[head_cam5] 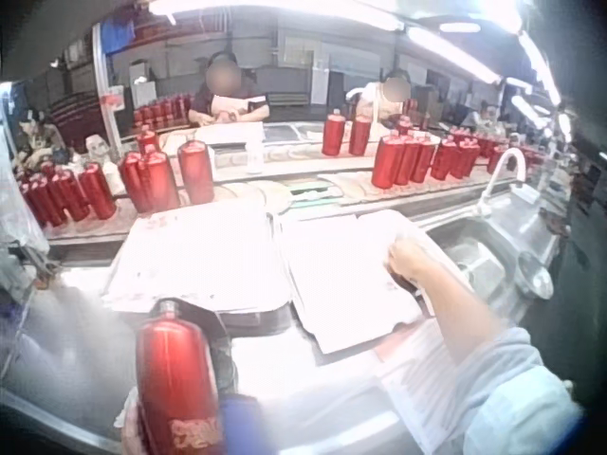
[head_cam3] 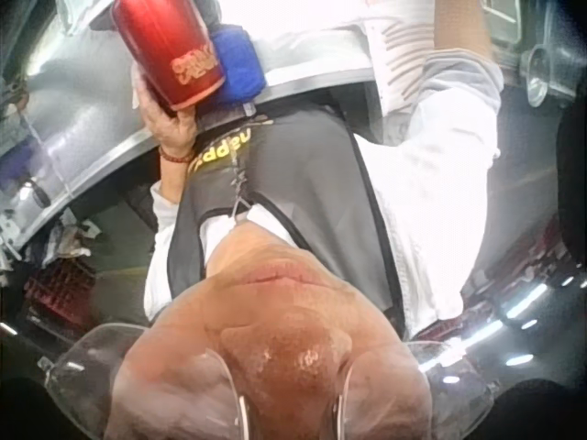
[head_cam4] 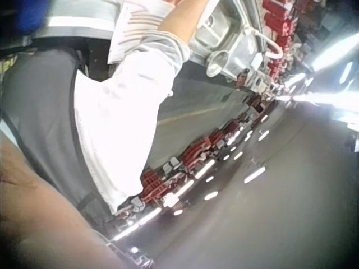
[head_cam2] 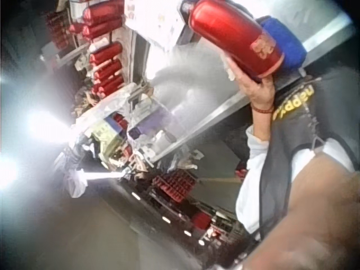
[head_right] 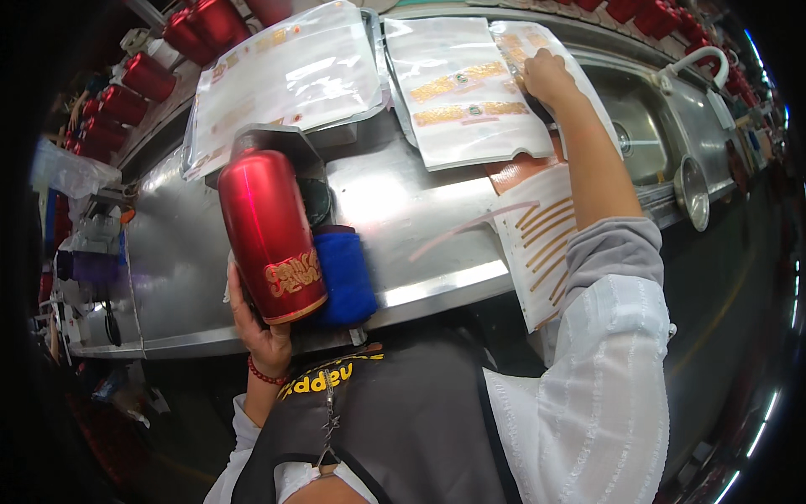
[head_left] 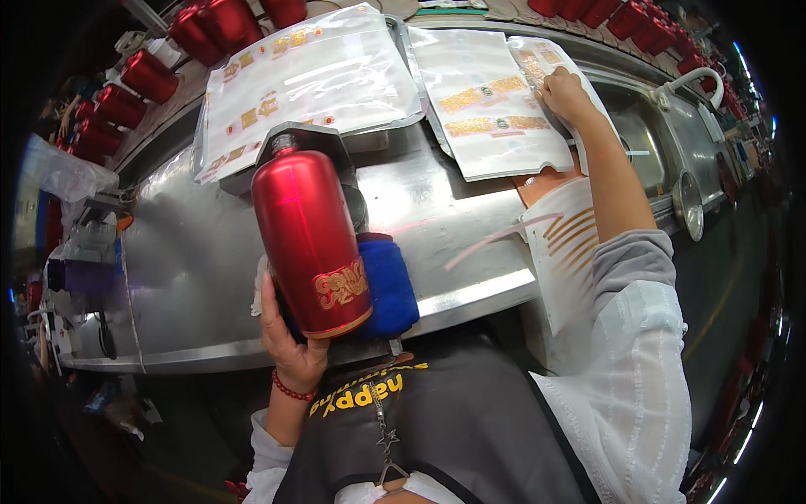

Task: The person applies decorative labels to red cylindrical containers. They pick up a container, place a label on it, smooth it with a green tool, and then place the finished container on the floor. This process is repeated for multiple containers.

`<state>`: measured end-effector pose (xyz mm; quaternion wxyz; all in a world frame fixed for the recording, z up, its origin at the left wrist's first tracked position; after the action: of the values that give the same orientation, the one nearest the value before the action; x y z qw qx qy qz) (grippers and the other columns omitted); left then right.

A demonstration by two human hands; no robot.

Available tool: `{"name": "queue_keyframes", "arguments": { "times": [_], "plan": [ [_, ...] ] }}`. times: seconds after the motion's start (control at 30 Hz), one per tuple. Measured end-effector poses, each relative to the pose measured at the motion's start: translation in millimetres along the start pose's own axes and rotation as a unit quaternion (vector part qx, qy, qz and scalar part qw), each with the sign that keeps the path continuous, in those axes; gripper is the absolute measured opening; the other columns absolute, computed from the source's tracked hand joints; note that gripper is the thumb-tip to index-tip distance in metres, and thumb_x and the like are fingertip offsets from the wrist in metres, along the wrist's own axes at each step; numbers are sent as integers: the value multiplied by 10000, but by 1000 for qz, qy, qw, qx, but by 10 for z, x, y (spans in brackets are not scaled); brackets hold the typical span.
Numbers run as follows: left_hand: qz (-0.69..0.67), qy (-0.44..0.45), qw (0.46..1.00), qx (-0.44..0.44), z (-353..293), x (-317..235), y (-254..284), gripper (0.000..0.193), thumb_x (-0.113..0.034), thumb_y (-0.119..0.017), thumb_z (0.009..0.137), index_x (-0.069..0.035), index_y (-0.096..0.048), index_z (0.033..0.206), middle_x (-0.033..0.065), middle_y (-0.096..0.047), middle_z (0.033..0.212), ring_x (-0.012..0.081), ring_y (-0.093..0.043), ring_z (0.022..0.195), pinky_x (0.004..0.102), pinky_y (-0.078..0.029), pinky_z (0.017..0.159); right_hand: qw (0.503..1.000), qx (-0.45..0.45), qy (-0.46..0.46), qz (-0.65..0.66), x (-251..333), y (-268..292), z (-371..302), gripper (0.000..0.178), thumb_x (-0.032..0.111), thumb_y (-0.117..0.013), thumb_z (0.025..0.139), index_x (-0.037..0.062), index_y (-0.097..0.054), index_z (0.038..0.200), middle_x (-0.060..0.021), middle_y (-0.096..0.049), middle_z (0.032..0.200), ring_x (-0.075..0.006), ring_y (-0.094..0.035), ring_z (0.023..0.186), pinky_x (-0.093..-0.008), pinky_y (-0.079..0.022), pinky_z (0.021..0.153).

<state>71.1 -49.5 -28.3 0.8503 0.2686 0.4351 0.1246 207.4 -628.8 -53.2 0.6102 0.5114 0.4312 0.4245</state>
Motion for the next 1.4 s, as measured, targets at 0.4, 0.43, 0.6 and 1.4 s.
{"name": "queue_keyframes", "arguments": {
  "times": [0.4,0.43,0.6,1.4],
  "plan": [
    [124,-58,991,3,217,-275,144,950,-490,-794,805,43,-411,1492,257,-553,1383,472,-470,1339,650,-155,1158,905,-106,369,185,2266,2259,-1182,122,31,-652,893,6,-533,888,-139,-567,1117,-331,-571,1048,-386,-456,904],
    [128,-51,990,-9,230,-264,178,963,-496,-799,797,40,-408,1494,254,-557,1375,466,-473,1337,653,-156,1155,886,-84,399,221,2517,2421,-1281,121,28,-655,890,8,-536,888,-141,-568,1113,-329,-578,1028,-385,-462,885],
    [99,-39,994,-8,234,-213,132,1013,-520,-816,768,31,-391,1503,244,-566,1351,438,-475,1339,662,-165,1145,804,-36,514,297,3339,2646,-1620,134,38,-680,891,41,-546,895,-106,-539,1094,-255,-561,957,-347,-473,806],
    [74,-254,964,-33,-36,-585,342,294,-119,-733,815,-192,-752,1099,25,-696,1122,178,-583,1102,410,-391,1144,862,-97,362,342,3459,1963,-1466,227,188,-541,1038,55,-621,1202,-123,-617,1214,-275,-614,1133,-374,-502,940]
  ]
}}
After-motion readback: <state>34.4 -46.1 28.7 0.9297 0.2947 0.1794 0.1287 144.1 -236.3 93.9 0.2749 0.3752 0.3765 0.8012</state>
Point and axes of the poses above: each hand's wrist, its own z-axis towards the middle knuckle, its own y-axis out of the back of the hand, x = y × z, the point moved 8 cm from there along z, towards the middle knuckle
